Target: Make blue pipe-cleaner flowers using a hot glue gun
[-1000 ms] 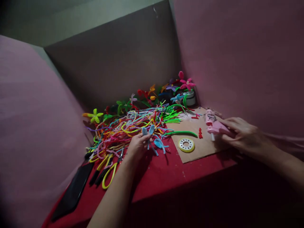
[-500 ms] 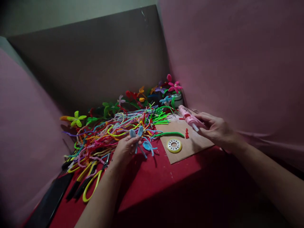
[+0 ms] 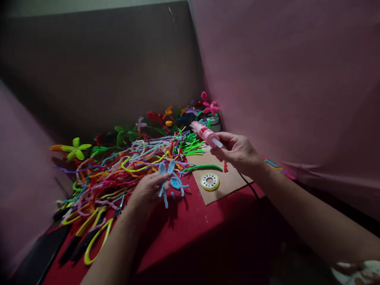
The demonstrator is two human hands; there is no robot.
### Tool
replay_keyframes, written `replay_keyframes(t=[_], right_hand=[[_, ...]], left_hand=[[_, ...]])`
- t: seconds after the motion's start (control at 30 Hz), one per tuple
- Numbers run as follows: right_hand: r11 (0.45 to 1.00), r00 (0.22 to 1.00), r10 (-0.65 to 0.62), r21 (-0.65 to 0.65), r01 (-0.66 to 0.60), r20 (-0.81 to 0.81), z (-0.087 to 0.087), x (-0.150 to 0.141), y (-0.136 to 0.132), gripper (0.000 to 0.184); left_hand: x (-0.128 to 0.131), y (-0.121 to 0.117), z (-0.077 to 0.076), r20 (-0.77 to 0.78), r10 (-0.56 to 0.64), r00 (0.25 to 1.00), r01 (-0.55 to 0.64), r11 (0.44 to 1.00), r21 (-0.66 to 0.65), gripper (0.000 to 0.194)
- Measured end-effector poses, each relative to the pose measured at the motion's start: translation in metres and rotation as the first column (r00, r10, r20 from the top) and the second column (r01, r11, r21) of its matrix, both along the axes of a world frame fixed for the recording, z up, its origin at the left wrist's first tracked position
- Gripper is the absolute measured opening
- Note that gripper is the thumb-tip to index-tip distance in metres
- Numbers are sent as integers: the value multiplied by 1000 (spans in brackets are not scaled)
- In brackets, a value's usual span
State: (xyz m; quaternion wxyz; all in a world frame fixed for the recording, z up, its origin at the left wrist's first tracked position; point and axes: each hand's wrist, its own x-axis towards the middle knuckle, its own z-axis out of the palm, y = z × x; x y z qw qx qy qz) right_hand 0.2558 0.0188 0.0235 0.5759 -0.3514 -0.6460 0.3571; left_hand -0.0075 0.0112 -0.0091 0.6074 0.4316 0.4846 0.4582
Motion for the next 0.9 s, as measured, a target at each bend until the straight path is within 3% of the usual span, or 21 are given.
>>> replay_keyframes(t=[0.13, 0.23, 0.4, 0.53, 0.7, 0.9], right_hand=[[974, 938, -220, 106, 199, 268, -27, 48, -1, 36], [922, 786, -386, 200, 331, 482, -50, 77, 3, 33], [901, 494, -433, 345, 262, 755, -75, 90, 19, 37], [911, 348, -402, 333, 242, 847, -78, 91, 24, 43], [933, 315, -334, 264, 245, 888, -73, 95, 14, 48], [935, 301, -326, 260, 239, 896, -71, 92, 14, 44]], left_hand=[[7, 3, 0, -50, -153, 987, 153, 988, -4, 27], [18, 7, 4, -73, -193, 978, 192, 981, -19, 25], [40, 18, 8, -180, -194, 964, 194, 981, -16, 25], [54, 25, 5, -303, -236, 923, 235, 971, -41, 26], [61, 31, -5, -367, -259, 893, 247, 966, -80, 24], [46, 31, -4, -383, -196, 903, 197, 980, -37, 24]])
